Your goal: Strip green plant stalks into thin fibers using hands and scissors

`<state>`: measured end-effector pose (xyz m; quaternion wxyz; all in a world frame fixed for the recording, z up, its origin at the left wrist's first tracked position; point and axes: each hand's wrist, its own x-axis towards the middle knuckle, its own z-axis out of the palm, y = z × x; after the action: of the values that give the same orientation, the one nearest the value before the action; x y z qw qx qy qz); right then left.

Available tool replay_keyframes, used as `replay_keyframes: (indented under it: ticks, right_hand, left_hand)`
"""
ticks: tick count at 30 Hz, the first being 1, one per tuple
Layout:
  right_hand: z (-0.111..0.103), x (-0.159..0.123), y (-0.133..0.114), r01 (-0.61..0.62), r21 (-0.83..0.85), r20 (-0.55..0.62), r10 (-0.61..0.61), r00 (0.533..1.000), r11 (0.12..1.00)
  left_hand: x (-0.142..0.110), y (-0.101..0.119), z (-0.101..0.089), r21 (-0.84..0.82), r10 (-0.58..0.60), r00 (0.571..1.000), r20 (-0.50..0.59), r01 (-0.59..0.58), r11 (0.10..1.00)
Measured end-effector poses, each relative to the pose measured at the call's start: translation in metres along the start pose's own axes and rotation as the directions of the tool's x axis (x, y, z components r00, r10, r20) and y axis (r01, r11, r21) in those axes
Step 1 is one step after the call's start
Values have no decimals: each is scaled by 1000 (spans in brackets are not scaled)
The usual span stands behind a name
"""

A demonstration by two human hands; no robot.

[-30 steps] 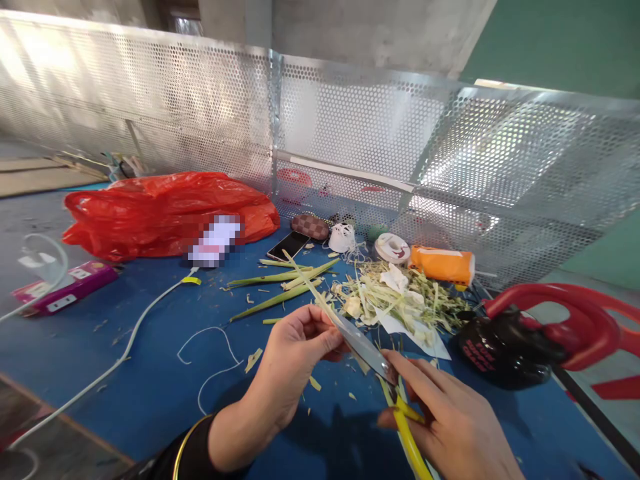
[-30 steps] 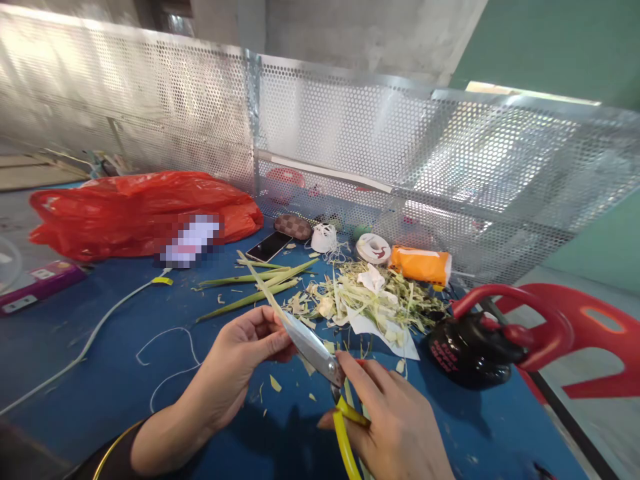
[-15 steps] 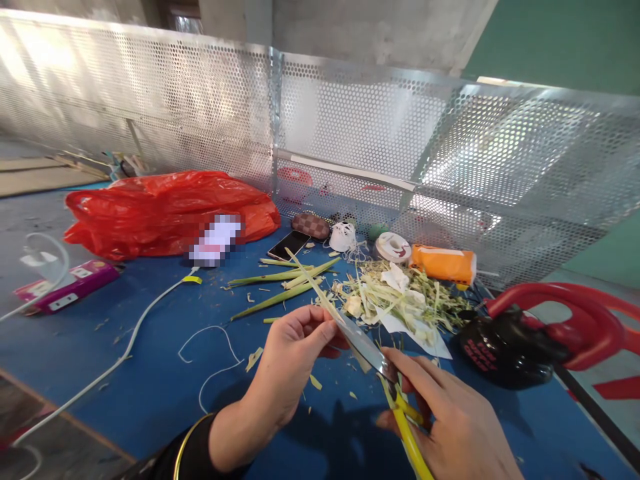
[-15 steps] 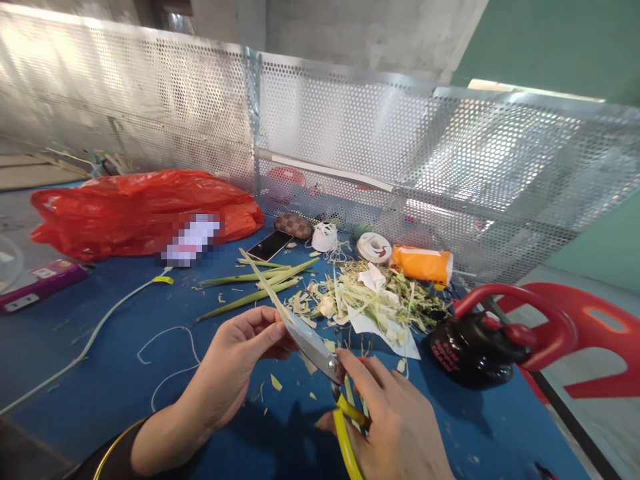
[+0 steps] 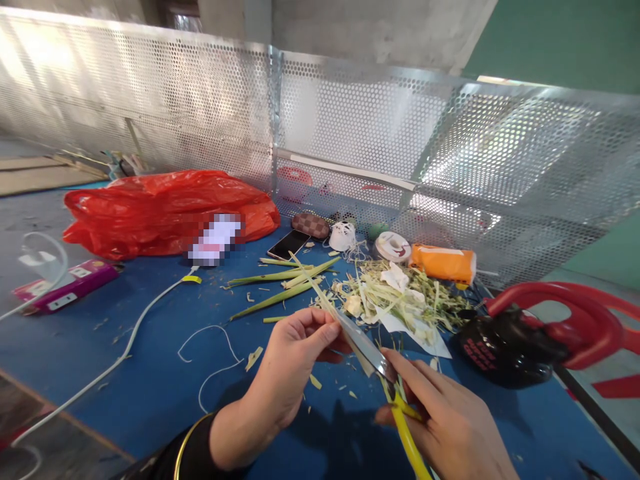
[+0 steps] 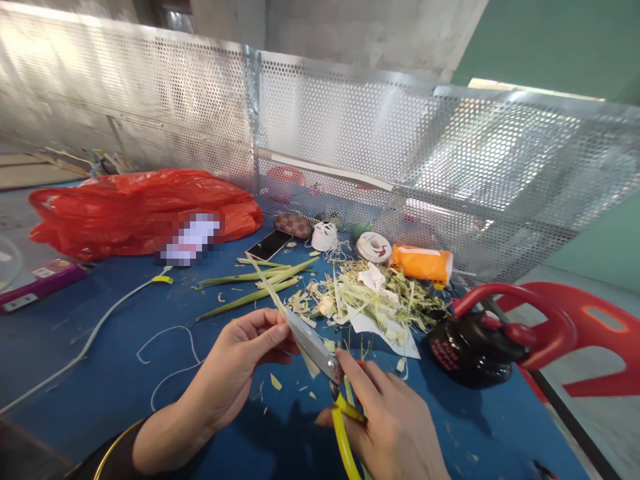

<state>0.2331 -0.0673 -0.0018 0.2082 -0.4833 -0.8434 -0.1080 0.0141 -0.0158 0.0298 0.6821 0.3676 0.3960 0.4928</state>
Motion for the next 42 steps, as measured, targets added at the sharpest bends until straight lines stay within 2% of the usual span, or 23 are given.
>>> replay_keyframes:
  ticks: [12,21,42]
  right_hand:
    - [-8,6,-8,-49,-13,-7,49,999,999]
    - [-2,2,-5,-66,10,17,66,998,998]
    - [2,-2,0,-18,13,25,18,1000,1000]
  left_hand:
    - [0,-1,0,21,-5,1000,6,5,1000]
    - [0,-7,1,61,-28,998,49,25,998]
    - [-1,-8,1,83,-37,997,70,32,996]
